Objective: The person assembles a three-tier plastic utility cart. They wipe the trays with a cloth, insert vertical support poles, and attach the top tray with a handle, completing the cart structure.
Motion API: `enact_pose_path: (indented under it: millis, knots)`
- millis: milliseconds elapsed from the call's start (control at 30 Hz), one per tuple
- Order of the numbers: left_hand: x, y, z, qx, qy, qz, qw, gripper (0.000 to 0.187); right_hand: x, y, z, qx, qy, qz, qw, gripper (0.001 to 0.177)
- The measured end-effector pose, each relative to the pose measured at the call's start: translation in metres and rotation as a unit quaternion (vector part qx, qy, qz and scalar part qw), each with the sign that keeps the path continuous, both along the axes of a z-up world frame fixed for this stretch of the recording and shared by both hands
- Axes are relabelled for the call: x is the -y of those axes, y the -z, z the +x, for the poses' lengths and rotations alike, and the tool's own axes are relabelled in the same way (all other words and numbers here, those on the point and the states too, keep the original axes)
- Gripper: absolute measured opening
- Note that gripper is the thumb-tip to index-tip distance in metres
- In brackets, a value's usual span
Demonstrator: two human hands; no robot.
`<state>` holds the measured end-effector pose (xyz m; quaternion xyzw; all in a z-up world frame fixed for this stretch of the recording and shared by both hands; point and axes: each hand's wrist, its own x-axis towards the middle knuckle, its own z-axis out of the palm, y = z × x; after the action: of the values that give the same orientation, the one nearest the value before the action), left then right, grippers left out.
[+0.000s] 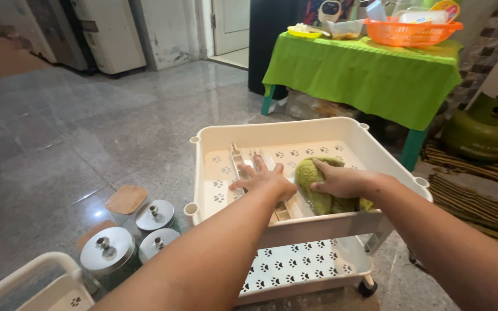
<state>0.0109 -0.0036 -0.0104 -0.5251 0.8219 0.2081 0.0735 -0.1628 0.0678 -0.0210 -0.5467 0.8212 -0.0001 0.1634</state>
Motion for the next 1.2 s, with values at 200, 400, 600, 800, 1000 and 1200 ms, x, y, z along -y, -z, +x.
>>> enact_pose_path:
  millis: [200, 400, 600, 800, 1000, 1200]
  knots:
    - [0.008, 0.003, 0.006, 0.008, 0.009, 0.005, 1.000, 0.089, 0.061, 0.021, 0.004, 0.032, -0.133, -0.065, 0.989, 0.079]
    - [0.012, 0.012, 0.008, 0.017, 0.018, -0.017, 1.000, 0.096, 0.102, 0.025, 0.003, -0.001, -0.164, -0.159, 0.974, 0.069]
    - [0.012, 0.010, 0.008, 0.024, 0.018, -0.011, 0.999, 0.108, 0.107, 0.030, -0.004, -0.030, -0.118, -0.168, 0.978, 0.067]
    - [0.014, 0.013, 0.009, 0.022, 0.013, -0.019, 1.000, 0.109, 0.098, 0.018, -0.033, -0.167, 0.029, -0.049, 0.984, 0.064]
    - [0.016, 0.016, 0.009, 0.008, 0.010, -0.019, 1.000, 0.107, 0.066, 0.019, -0.105, -0.198, 0.072, -0.018, 0.977, 0.063]
    - [0.016, 0.016, 0.009, 0.017, 0.010, -0.019, 1.000, 0.107, 0.025, 0.030, -0.093, -0.129, 0.100, 0.072, 0.984, 0.069]
